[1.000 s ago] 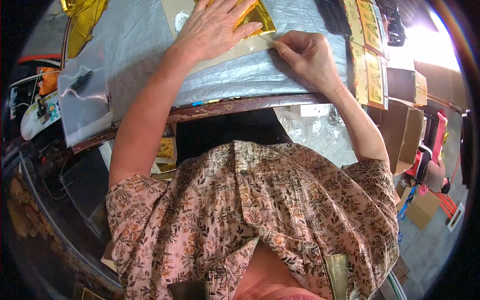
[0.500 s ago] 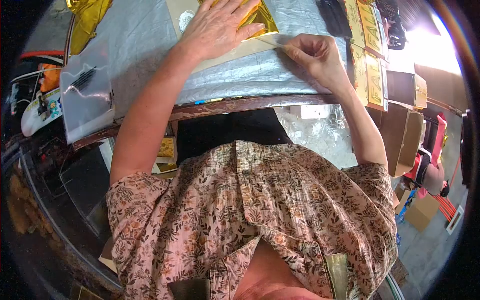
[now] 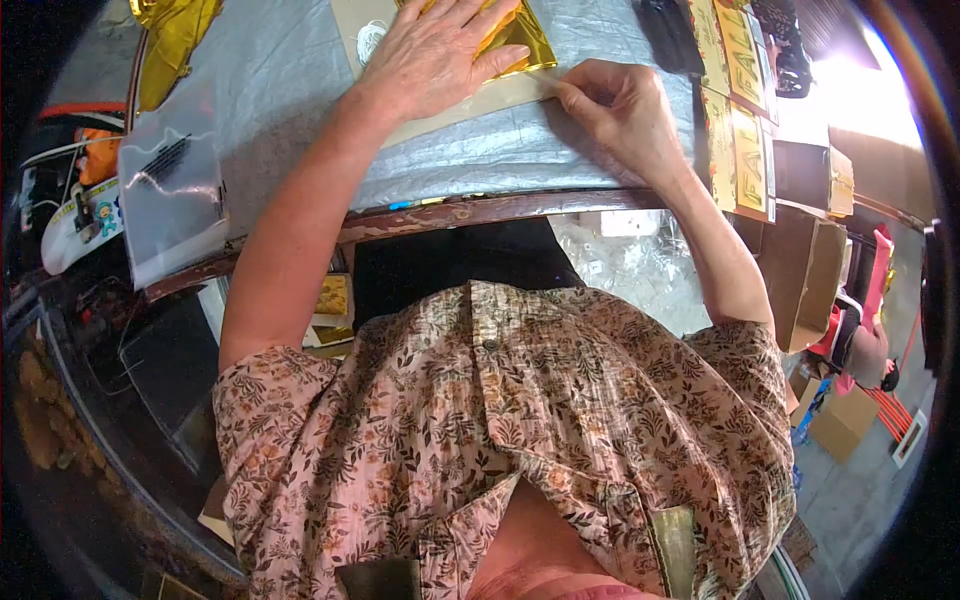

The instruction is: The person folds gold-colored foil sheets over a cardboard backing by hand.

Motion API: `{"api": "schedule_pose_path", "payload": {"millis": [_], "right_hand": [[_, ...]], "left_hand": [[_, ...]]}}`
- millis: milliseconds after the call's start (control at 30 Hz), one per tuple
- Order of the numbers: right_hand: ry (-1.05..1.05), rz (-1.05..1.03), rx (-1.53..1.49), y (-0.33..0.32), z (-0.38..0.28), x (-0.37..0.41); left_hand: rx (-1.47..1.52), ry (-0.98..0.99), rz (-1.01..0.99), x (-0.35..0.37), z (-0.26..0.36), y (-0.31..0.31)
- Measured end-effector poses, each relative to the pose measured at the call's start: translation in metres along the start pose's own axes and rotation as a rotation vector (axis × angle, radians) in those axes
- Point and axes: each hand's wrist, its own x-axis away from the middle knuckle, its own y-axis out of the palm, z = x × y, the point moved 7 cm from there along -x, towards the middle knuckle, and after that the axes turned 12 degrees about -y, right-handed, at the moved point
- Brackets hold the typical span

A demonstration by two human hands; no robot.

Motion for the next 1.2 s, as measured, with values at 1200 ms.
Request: {"api": "schedule_pose_path", "payload": {"millis": [1200], "right_hand": [[0.014, 0.028, -0.239, 0.006, 0.011, 0.011]], "left_hand": [[0.005, -0.018, -0.027, 0.0, 0.0, 0.001]]}}
